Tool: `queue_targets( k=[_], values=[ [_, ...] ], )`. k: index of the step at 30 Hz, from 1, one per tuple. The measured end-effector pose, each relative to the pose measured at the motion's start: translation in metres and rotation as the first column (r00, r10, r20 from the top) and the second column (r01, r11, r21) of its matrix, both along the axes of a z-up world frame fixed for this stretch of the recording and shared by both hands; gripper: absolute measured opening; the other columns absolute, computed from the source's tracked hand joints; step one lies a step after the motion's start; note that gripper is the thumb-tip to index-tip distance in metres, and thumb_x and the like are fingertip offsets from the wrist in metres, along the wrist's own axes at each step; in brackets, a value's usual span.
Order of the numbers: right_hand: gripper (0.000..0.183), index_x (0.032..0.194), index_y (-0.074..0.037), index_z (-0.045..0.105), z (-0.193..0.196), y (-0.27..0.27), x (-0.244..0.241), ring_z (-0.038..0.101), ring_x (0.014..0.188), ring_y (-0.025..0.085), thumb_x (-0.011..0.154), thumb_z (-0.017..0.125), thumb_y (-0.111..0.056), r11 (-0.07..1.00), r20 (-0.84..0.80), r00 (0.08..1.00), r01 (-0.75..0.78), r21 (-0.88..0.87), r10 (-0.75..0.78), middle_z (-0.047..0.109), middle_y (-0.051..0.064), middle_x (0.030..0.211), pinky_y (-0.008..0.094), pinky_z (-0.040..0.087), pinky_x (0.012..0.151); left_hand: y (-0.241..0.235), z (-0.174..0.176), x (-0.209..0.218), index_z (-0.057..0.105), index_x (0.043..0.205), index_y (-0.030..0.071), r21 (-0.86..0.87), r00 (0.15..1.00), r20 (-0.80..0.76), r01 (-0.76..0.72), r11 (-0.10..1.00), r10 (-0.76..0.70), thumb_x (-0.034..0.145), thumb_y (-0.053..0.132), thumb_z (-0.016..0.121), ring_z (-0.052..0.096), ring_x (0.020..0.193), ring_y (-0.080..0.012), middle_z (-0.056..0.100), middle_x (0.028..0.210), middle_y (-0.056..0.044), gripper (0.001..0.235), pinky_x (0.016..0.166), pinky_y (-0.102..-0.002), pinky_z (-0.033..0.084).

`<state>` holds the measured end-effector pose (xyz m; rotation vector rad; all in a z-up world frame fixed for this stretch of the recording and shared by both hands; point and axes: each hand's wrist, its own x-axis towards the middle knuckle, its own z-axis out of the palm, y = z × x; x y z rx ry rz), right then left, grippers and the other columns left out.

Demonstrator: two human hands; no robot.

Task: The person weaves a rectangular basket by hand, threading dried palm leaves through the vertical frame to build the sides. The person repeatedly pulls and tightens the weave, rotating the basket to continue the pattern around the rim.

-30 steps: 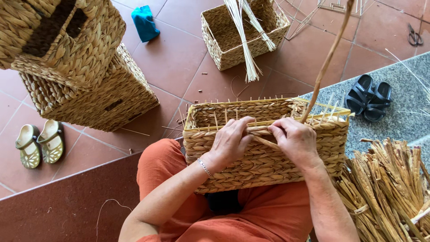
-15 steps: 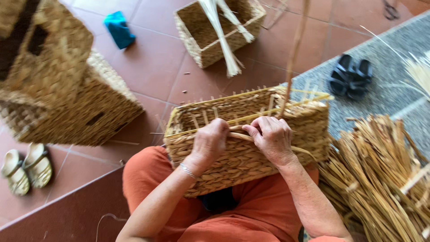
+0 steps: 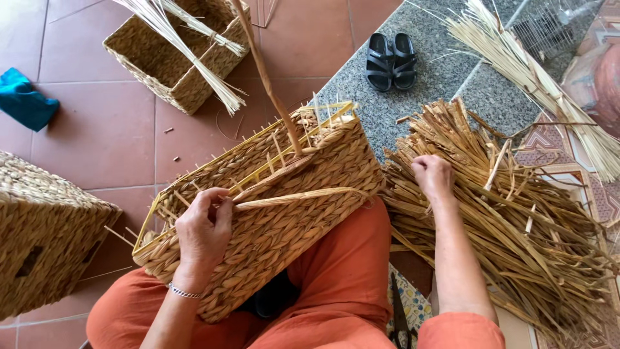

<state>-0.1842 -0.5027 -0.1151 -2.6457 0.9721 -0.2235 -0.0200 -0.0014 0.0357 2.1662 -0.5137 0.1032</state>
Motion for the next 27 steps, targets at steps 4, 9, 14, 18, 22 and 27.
queue_targets(
  k=[4,9,14,18,22,27],
  values=[
    [0.027,0.096,-0.017,0.078,-0.046,-0.010,-0.010,0.070,0.086,0.022,0.072,0.088,-0.026,0.884,-0.017,0.984,-0.165,-0.438,0.175,0.078,0.010,0.099,0.051,0.050,0.097,0.000,0.000,-0.001,0.068,0.107,0.005,0.023,0.999,-0.036,0.004,1.000,-0.004,0.094,0.008,0.072,0.069,0.064,-0.0164,0.073,0.086,-0.009,0.014,0.060,-0.031,0.055],
    [0.022,0.094,-0.015,0.077,-0.043,-0.005,-0.005,0.068,0.084,0.023,0.080,0.091,-0.025,0.984,-0.044,0.999,0.003,-0.181,-0.011,0.078,0.001,0.088,0.039,0.051,0.085,0.002,0.002,-0.001,0.069,0.106,0.004,0.026,0.999,-0.037,0.021,0.999,-0.020,0.093,0.009,0.072,0.068,0.064,-0.0155,0.072,0.085,-0.008,0.014,0.059,-0.031,0.055],
    [0.030,0.099,-0.020,0.074,-0.021,-0.007,-0.009,0.071,0.086,0.018,0.076,0.091,-0.029,0.965,-0.022,0.990,0.139,0.221,-0.137,0.075,-0.002,0.086,0.037,0.053,0.085,0.002,0.000,-0.001,0.069,0.102,0.005,0.077,0.999,-0.019,0.037,0.996,-0.036,0.093,0.010,0.073,0.068,0.063,-0.0157,0.072,0.088,-0.007,0.011,0.058,-0.031,0.055],
    [0.021,0.095,-0.023,0.077,-0.023,-0.013,-0.006,0.070,0.083,0.018,0.079,0.087,-0.032,0.971,-0.084,0.991,0.115,0.207,-0.099,0.076,-0.003,0.086,0.040,0.051,0.085,0.002,-0.002,-0.001,0.069,0.102,0.005,0.074,1.000,-0.002,0.030,0.997,-0.030,0.093,0.010,0.073,0.069,0.065,-0.0173,0.071,0.090,-0.008,0.011,0.059,-0.032,0.055],
    [0.014,0.094,-0.022,0.079,-0.041,-0.020,0.003,0.067,0.077,0.024,0.102,0.075,-0.032,0.998,-0.117,0.991,0.065,-0.008,-0.065,0.075,0.003,0.084,0.044,0.051,0.076,0.001,-0.002,-0.001,0.069,0.103,0.006,0.051,0.999,0.008,0.034,0.998,-0.035,0.092,0.010,0.072,0.071,0.068,-0.0175,0.072,0.092,-0.008,0.012,0.061,-0.031,0.056],
    [0.014,0.089,-0.016,0.071,-0.062,-0.019,0.003,0.064,0.072,0.020,0.096,0.075,-0.027,0.987,-0.026,0.999,0.014,-0.160,-0.019,0.073,0.005,0.080,0.038,0.049,0.076,0.003,-0.005,-0.002,0.068,0.109,0.005,-0.022,0.999,-0.027,0.020,1.000,-0.020,0.091,0.008,0.073,0.073,0.070,-0.0174,0.074,0.094,-0.009,0.019,0.064,-0.031,0.058]
  ],
)
